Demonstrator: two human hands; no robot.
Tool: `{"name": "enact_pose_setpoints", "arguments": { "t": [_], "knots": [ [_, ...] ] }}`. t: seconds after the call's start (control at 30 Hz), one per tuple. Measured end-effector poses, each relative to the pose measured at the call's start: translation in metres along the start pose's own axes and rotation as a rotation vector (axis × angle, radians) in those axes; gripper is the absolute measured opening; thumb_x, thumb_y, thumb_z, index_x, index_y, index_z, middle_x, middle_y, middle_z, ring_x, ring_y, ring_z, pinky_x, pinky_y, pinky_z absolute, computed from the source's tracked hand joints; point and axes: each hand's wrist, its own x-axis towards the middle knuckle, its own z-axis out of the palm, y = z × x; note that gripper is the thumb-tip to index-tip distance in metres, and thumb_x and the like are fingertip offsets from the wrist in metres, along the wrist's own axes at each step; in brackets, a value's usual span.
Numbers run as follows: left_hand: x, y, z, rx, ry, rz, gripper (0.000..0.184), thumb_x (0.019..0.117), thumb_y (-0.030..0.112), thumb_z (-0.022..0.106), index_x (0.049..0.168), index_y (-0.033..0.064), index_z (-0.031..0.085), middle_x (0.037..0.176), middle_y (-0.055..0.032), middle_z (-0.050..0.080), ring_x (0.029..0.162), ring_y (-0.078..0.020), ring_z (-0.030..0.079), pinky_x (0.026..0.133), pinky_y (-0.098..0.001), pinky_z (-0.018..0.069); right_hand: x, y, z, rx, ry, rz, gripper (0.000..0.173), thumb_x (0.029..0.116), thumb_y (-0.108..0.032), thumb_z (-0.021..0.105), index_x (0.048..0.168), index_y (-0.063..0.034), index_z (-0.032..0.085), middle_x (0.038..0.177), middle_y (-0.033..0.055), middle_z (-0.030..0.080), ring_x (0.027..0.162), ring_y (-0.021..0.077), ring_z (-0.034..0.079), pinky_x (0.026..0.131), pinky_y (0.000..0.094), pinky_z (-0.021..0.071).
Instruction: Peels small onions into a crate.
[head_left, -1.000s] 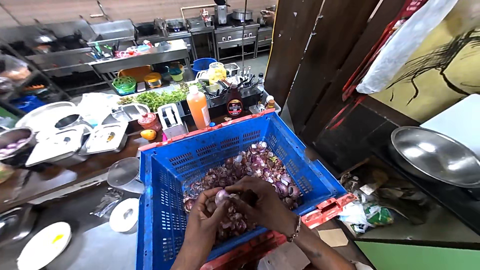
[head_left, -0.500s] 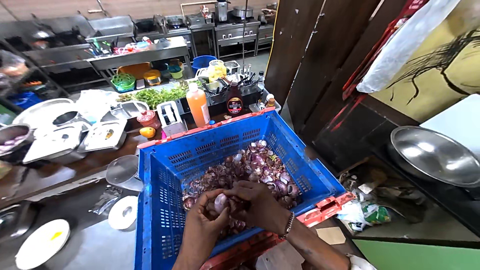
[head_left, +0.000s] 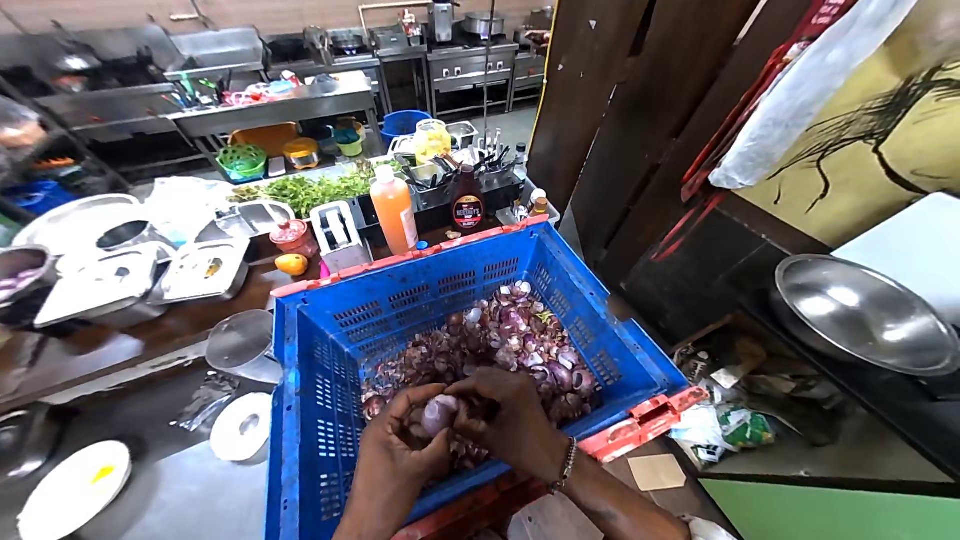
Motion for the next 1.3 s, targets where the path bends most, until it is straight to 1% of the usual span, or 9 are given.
{"name": "enact_pose_setpoints", "arguments": {
  "t": [0.23, 0.3, 0.4, 0.63, 0.83, 1.03, 1.13, 1.2, 1.3],
  "knots": [
    [0.007, -0.004, -0.001, -0.228, -0.099, -0.033, 0.054, 0.0931, 0.009, 0.063, 0.144, -0.002, 0.049, 0.137, -0.0154, 0.061, 0.118, -0.028, 0.065, 0.096, -0.0393, 0.0589, 0.003, -0.001, -0.007, 0.086, 0.034, 0.145, 0.018, 0.0888, -0.02, 0.073, 0.105, -0.0149, 0.079, 0.088, -0.005, 0.074, 0.072, 0.0012, 0.065, 0.066, 0.0235, 0.0569],
    [0.011, -0.005, -0.001, -0.285, -0.078, -0.149, 0.051, 0.0991, 0.024, 0.064, 0.143, 0.0012, 0.051, 0.131, -0.0155, 0.064, 0.111, -0.0284, 0.067, 0.09, -0.0406, 0.0608, 0.001, -0.002, -0.003, -0.017, 0.079, 0.054, 0.02, 0.0897, -0.023, 0.075, 0.107, -0.0138, 0.078, 0.092, -0.0027, 0.074, 0.076, 0.0024, 0.067, 0.069, 0.0231, 0.0596],
    [0.011, -0.002, 0.003, -0.346, -0.034, -0.267, 0.042, 0.0988, 0.021, 0.068, 0.134, -0.0006, 0.059, 0.114, -0.0189, 0.07, 0.098, -0.03, 0.071, 0.083, -0.0426, 0.0631, 0.0, -0.004, 0.0, -0.042, 0.115, 0.027, 0.018, 0.0898, -0.022, 0.075, 0.105, -0.0126, 0.078, 0.093, -0.0018, 0.074, 0.079, 0.0026, 0.068, 0.071, 0.0219, 0.0606],
    [0.008, -0.002, 0.008, 0.113, 0.085, -0.01, 0.052, 0.0813, 0.021, 0.081, 0.129, 0.009, 0.065, 0.108, -0.0016, 0.074, 0.086, -0.0155, 0.073, 0.074, -0.0309, 0.0643, 0.012, -0.008, -0.018, 0.067, -0.166, 0.223, 0.04, 0.0935, -0.049, 0.072, 0.118, -0.0177, 0.074, 0.096, -0.0043, 0.071, 0.077, 0.0035, 0.063, 0.071, 0.0256, 0.0556],
    [0.006, -0.004, 0.009, 0.279, 0.07, 0.03, 0.051, 0.0811, 0.028, 0.081, 0.129, 0.0132, 0.068, 0.111, 0.0037, 0.074, 0.093, -0.0081, 0.072, 0.081, -0.0269, 0.0629, 0.009, 0.0, -0.021, 0.006, -0.229, 0.138, 0.031, 0.0941, -0.03, 0.07, 0.12, -0.0134, 0.075, 0.102, -0.0005, 0.074, 0.089, 0.0049, 0.068, 0.082, 0.026, 0.0583],
    [0.005, 0.006, 0.006, 0.062, 0.016, 0.079, 0.051, 0.079, 0.015, 0.082, 0.128, 0.0053, 0.068, 0.112, -0.0046, 0.075, 0.093, -0.0179, 0.074, 0.081, -0.032, 0.0643, 0.005, 0.002, -0.016, -0.064, -0.092, 0.124, 0.026, 0.0898, -0.025, 0.076, 0.114, -0.0144, 0.078, 0.093, -0.0016, 0.075, 0.08, 0.0049, 0.068, 0.076, 0.0258, 0.0594],
    [0.008, 0.009, 0.002, -0.259, -0.039, 0.0, 0.044, 0.0934, 0.012, 0.07, 0.133, -0.0039, 0.061, 0.12, -0.0169, 0.07, 0.1, -0.0261, 0.072, 0.085, -0.0368, 0.0626, 0.008, 0.007, -0.021, 0.009, -0.012, 0.208, 0.018, 0.0897, -0.025, 0.072, 0.105, -0.0188, 0.079, 0.079, -0.0084, 0.07, 0.066, 0.0012, 0.061, 0.062, 0.0255, 0.0542],
    [0.012, 0.007, -0.004, -0.602, -0.073, -0.16, 0.044, 0.1073, 0.025, 0.045, 0.139, -0.0052, 0.051, 0.125, -0.0233, 0.065, 0.098, -0.0283, 0.071, 0.082, -0.0397, 0.0617, 0.009, 0.006, -0.029, -0.088, -0.014, 0.222, 0.019, 0.0912, -0.033, 0.072, 0.105, -0.0209, 0.078, 0.082, -0.0087, 0.071, 0.07, 0.0018, 0.065, 0.066, 0.0279, 0.0583],
    [0.016, 0.011, -0.013, -0.872, -0.109, -0.376, 0.064, 0.1081, 0.048, 0.01, 0.139, 0.0047, 0.045, 0.13, -0.024, 0.064, 0.094, -0.0313, 0.072, 0.075, -0.04, 0.0614, 0.014, 0.012, -0.043, -0.42, -0.108, 0.285, 0.032, 0.0913, -0.047, 0.07, 0.108, -0.0206, 0.077, 0.097, -0.0035, 0.074, 0.088, 0.0103, 0.07, 0.08, 0.0384, 0.0612]
  ]
}}
